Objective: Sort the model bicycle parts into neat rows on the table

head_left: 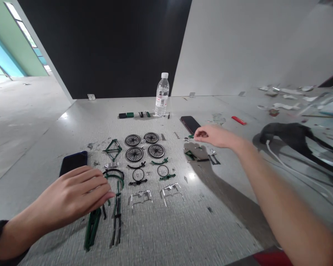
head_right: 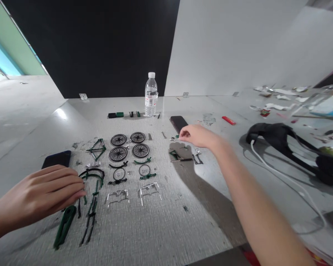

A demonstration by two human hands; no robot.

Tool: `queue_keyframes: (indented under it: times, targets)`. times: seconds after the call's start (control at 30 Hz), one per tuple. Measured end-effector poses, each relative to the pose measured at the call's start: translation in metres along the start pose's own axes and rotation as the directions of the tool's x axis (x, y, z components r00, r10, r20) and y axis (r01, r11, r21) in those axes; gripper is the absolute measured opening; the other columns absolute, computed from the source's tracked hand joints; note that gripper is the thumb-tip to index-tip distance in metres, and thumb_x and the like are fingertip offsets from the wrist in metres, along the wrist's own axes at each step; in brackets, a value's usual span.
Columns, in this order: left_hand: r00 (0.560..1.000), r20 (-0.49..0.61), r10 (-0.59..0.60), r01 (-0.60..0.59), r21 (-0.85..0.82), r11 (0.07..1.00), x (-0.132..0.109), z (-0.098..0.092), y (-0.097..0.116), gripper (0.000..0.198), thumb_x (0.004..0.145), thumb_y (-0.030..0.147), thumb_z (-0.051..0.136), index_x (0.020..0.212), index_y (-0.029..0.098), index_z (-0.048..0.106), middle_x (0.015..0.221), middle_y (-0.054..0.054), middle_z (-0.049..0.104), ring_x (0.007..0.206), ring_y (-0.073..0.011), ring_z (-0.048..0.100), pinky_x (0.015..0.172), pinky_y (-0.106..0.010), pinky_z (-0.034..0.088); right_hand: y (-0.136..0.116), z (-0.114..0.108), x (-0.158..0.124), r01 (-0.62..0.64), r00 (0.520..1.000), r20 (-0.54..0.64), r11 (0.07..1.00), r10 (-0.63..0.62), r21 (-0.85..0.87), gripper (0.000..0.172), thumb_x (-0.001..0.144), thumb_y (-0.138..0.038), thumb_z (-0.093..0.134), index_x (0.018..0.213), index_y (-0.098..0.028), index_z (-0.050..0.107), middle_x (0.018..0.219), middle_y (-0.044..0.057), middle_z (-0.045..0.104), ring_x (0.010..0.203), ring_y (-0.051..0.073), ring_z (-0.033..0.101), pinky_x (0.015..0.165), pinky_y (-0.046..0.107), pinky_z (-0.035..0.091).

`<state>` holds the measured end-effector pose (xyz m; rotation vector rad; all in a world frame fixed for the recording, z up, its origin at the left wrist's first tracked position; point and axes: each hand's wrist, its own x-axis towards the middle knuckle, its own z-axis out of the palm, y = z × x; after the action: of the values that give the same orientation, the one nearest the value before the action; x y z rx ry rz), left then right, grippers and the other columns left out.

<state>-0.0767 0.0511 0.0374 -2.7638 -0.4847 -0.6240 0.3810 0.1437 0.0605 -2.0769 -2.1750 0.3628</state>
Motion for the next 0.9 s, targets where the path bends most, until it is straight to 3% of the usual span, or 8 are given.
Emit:
queue_keyframes:
  times: [0.1,0.37,0.6,0.9]
  targets:
    - [1.0,-0.01,0.009,-0.008,0.004,1.0,0.001,0.0,0.001,0.009,0.098,0.016,0.06,0.091,0.016,0.065,0.084,-0.003,0.07,0.078,-0.0196,0.064,0.07,-0.037,0.052,0.003,0.008,-0.007,-0.011,0.992,0.122,0.999,0.007,0.036,0.01,0.085,-0.033,0.068,0.083,-0.023,0.069,0.088,0.01,0.071,0.074,0.024,0.062,0.066,0.036,0.042]
    - [1.0,0.026,0.007,-0.008,0.023,1.0,0.0,0.001,0.002,0.01,0.1,0.017,0.057,0.094,0.016,0.065,0.086,-0.004,0.072,0.079,-0.0211,0.066,0.071,-0.039,0.055,0.011,0.017,-0.004,0.02,0.975,0.221,0.999,-0.029,0.046,0.013,0.083,-0.035,0.063,0.079,-0.022,0.066,0.088,0.007,0.071,0.073,0.021,0.06,0.068,0.036,0.041]
    - [0.999,0.029,0.013,-0.013,0.007,1.0,0.002,0.0,0.003,0.01,0.101,0.016,0.055,0.096,0.016,0.065,0.085,-0.004,0.071,0.077,-0.0211,0.067,0.067,-0.039,0.055,0.006,0.018,-0.01,0.096,0.983,0.141,0.988,-0.113,0.121,0.021,0.084,-0.043,0.062,0.082,-0.023,0.068,0.088,0.008,0.07,0.078,0.023,0.061,0.07,0.038,0.043]
    - [1.0,0.012,0.01,-0.01,0.012,1.0,0.003,0.0,0.002,0.01,0.101,0.016,0.055,0.096,0.017,0.063,0.085,-0.003,0.072,0.077,-0.0207,0.067,0.065,-0.038,0.054,-0.007,0.034,-0.013,0.054,0.966,0.243,0.986,-0.092,0.159,0.027,0.074,-0.045,0.075,0.085,-0.025,0.062,0.083,0.008,0.07,0.071,0.023,0.061,0.063,0.04,0.045]
